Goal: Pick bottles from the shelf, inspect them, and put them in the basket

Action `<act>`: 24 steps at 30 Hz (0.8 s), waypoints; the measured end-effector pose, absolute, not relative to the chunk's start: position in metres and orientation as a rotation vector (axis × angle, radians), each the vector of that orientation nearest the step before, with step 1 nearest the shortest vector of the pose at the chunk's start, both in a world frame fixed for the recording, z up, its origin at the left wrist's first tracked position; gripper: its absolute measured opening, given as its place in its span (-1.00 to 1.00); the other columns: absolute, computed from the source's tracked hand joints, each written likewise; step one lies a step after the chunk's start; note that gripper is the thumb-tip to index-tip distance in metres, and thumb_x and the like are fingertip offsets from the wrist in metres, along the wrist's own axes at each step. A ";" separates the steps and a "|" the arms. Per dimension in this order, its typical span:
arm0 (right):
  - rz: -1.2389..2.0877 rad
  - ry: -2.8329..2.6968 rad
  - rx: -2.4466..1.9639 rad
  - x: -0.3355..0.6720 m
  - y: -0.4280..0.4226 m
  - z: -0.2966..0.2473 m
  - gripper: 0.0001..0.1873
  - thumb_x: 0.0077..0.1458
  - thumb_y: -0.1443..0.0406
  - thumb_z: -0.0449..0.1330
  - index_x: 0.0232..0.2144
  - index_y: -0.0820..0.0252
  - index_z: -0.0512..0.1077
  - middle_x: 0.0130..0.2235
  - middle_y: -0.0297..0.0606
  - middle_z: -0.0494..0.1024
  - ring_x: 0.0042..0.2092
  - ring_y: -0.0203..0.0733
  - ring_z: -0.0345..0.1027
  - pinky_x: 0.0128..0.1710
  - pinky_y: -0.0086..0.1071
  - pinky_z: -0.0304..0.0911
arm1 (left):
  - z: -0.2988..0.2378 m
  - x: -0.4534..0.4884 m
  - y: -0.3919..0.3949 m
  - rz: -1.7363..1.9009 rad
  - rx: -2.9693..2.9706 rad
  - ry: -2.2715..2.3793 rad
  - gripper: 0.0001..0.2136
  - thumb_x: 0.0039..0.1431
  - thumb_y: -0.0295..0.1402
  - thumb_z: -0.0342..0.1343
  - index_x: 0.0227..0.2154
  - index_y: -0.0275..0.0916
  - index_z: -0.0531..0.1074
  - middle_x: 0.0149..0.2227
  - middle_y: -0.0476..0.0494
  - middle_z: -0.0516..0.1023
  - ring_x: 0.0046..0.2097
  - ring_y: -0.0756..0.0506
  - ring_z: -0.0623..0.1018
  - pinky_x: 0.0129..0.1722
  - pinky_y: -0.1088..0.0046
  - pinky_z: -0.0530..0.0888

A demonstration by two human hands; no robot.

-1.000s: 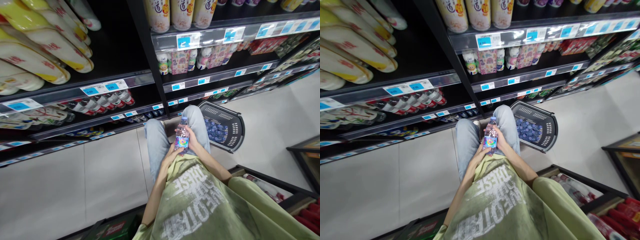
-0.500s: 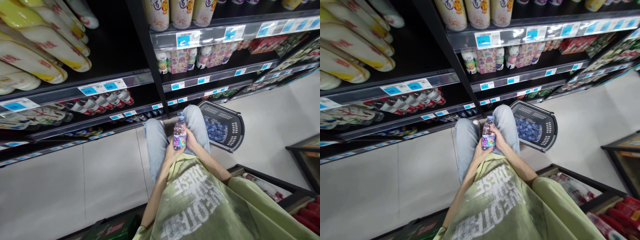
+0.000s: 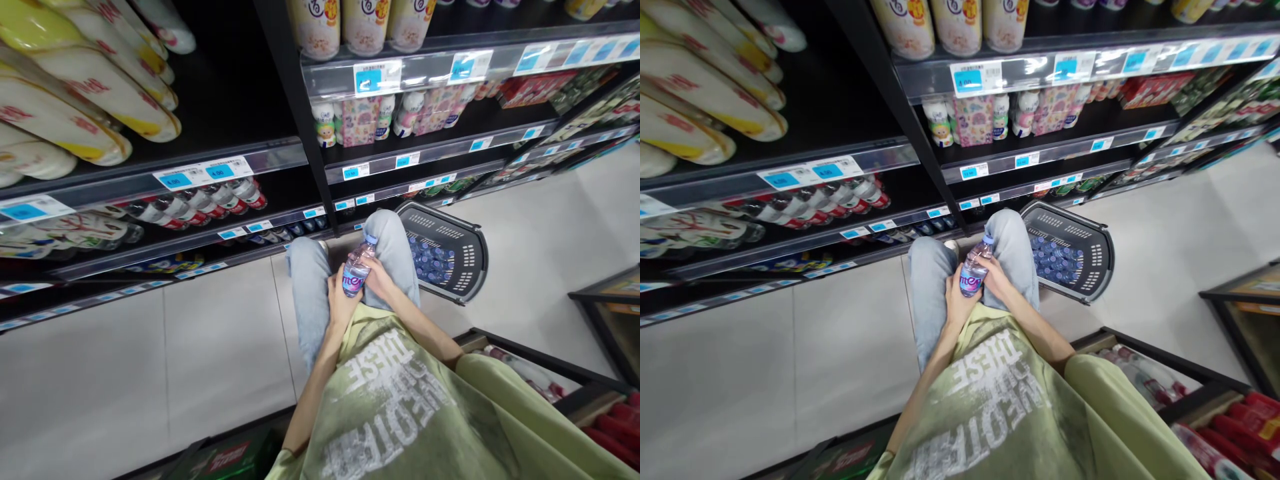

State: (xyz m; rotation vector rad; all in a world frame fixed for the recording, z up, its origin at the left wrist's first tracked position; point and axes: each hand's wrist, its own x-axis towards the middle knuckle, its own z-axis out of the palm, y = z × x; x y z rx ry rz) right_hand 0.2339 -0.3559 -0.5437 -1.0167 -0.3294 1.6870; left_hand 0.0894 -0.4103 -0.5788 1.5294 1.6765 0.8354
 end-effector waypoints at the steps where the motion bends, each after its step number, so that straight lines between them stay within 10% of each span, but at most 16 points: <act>1: 1.685 -0.332 -1.008 0.234 -0.355 -0.544 -0.62 0.01 0.10 0.59 -0.15 0.05 0.66 -0.07 -0.26 0.77 -0.03 -0.05 0.65 0.13 -0.20 0.54 | -0.580 0.090 -0.411 0.832 1.538 1.698 -0.15 0.05 -0.48 0.40 0.45 -0.18 0.36 0.15 -0.33 0.53 0.18 -0.35 0.65 0.24 0.07 0.63; 24: 1.009 -1.375 -1.478 0.283 -0.412 -0.463 -0.74 0.17 0.04 0.45 -0.19 0.01 0.75 -0.22 -0.20 0.74 -0.24 -0.01 0.58 -0.09 -0.12 0.49 | -0.570 0.067 -0.413 0.997 1.747 1.567 -0.40 0.03 -0.38 0.38 0.20 -0.19 0.52 0.16 -0.34 0.49 0.19 -0.35 0.59 0.29 0.01 0.57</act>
